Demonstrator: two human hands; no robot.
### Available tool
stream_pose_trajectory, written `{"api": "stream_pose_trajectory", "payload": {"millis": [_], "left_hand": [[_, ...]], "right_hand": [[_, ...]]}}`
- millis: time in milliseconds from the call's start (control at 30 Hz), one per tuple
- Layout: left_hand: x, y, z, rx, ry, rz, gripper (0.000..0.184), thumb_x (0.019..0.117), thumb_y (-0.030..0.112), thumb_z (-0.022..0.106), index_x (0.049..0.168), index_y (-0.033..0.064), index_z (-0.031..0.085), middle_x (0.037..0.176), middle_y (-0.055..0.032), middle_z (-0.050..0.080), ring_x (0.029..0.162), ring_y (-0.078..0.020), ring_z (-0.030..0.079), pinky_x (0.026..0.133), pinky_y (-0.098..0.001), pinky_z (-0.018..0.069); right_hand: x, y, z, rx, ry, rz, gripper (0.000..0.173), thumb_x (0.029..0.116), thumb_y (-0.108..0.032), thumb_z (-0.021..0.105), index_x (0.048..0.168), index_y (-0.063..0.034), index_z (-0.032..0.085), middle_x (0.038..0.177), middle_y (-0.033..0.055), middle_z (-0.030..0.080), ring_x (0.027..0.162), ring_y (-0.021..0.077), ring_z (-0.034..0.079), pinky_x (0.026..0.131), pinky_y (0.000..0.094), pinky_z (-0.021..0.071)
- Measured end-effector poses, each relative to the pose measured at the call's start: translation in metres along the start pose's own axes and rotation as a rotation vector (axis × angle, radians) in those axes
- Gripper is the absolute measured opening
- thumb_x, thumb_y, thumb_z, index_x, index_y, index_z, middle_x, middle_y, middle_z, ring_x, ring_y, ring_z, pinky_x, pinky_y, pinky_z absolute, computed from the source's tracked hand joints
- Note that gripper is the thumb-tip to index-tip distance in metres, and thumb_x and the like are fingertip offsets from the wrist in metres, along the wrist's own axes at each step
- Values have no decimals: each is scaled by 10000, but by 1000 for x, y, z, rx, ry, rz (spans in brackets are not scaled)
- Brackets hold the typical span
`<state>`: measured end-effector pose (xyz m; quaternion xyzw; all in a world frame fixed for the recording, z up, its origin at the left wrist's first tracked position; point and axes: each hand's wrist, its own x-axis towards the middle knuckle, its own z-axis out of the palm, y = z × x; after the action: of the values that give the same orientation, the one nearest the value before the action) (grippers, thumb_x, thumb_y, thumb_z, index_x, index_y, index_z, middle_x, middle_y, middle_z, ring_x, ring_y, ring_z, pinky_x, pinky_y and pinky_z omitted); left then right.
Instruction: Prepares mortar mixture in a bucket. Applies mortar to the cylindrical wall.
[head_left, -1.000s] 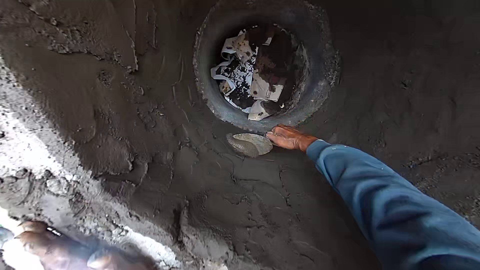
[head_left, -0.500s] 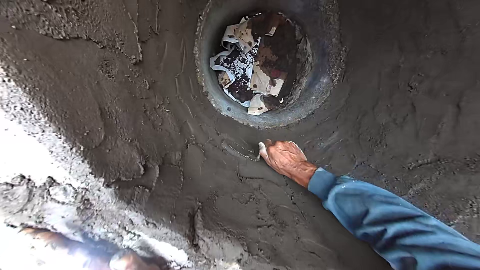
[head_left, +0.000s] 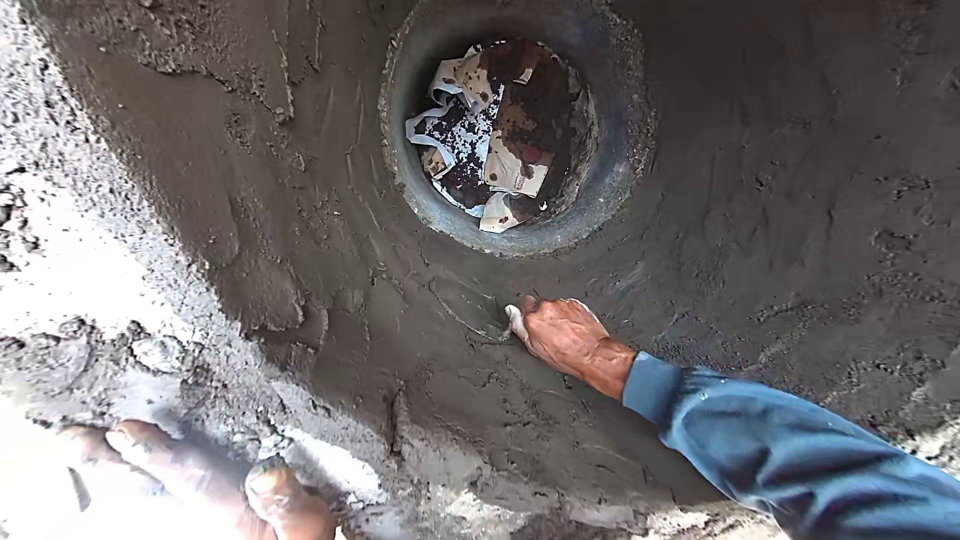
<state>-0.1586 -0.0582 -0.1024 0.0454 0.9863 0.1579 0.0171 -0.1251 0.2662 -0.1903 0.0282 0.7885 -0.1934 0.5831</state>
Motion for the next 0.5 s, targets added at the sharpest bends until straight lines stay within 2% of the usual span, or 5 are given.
{"api": "stream_pose_trajectory", "payload": {"millis": [67,167,233,400,500], "left_hand": [[1,0,0,5,-2,6,1017,970,741,186,1621,-33,85,1652,-353,67,1570,-429,16,1274,-554,8],[3,6,-1,9,1,-3,1027,982,733,175,1605,-78,75,1628,-397,76,1556,-479,31,1267,-583,20],[3,8,0,20,11,1,1012,986,727,164,1610,-64,73,1631,-390,81,1560,-464,32,1267,-565,15],[2,4,1,28,6,6,1003,978,732,154,1622,-31,66,1634,-384,83,1561,-459,35,1268,-568,13],[1,5,-1,34,-8,-2,1009,977,738,157,1620,-35,82,1635,-382,86,1561,-462,29,1268,-572,17]], "right_hand": [[-7,-3,-4,-6,-36,10,566,1131,-394,236,1184,49,584,1034,276,678,1039,463,682,864,594,520],[-18,-5,-8,-23,-57,23,580,1130,-407,227,1208,51,575,1045,284,674,1041,470,680,864,595,522],[-24,-6,-11,-32,-71,23,575,1132,-398,229,1217,56,570,1037,285,672,1037,476,678,864,594,520],[-39,-5,-15,-41,-78,-2,577,1129,-399,228,1171,49,590,1002,273,676,1003,471,685,839,596,521],[-51,7,-22,-21,-87,-52,641,1122,-459,192,1092,17,620,938,244,675,953,450,692,804,597,527]]}}
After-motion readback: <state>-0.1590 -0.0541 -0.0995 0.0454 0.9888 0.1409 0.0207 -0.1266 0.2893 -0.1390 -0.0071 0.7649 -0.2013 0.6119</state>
